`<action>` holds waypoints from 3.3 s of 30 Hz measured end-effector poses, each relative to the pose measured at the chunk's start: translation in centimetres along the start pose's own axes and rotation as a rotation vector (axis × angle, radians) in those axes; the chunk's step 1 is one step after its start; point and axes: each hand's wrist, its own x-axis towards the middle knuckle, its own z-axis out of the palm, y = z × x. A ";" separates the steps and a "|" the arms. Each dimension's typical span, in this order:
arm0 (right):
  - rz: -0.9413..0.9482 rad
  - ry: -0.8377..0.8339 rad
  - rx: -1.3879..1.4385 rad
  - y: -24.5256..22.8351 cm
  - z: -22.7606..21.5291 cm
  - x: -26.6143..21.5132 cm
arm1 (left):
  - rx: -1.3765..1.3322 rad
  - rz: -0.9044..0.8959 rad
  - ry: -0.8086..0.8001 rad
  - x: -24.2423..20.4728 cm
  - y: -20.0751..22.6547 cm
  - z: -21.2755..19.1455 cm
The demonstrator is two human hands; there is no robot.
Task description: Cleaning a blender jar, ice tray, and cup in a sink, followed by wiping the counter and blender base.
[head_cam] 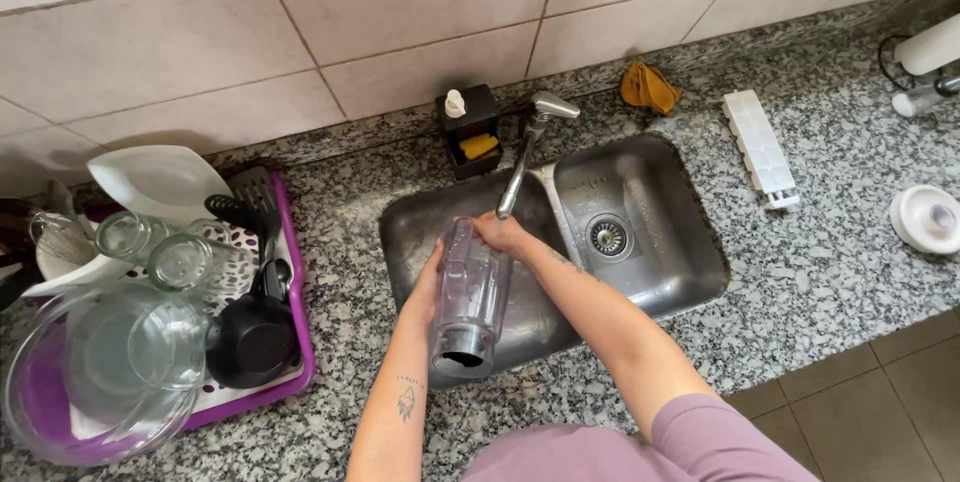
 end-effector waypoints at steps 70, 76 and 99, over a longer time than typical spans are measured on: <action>-0.479 0.052 -0.092 -6.9 -5.5 -27.5 | 0.442 0.292 0.086 -2.3 1.8 -2.1; -0.589 -0.008 -0.836 -12.1 -5.5 -28.5 | 0.050 0.196 0.000 7.4 -5.3 -4.9; -0.395 0.035 -0.479 -14.4 -4.7 -26.1 | 0.569 0.594 0.256 5.7 1.8 -5.5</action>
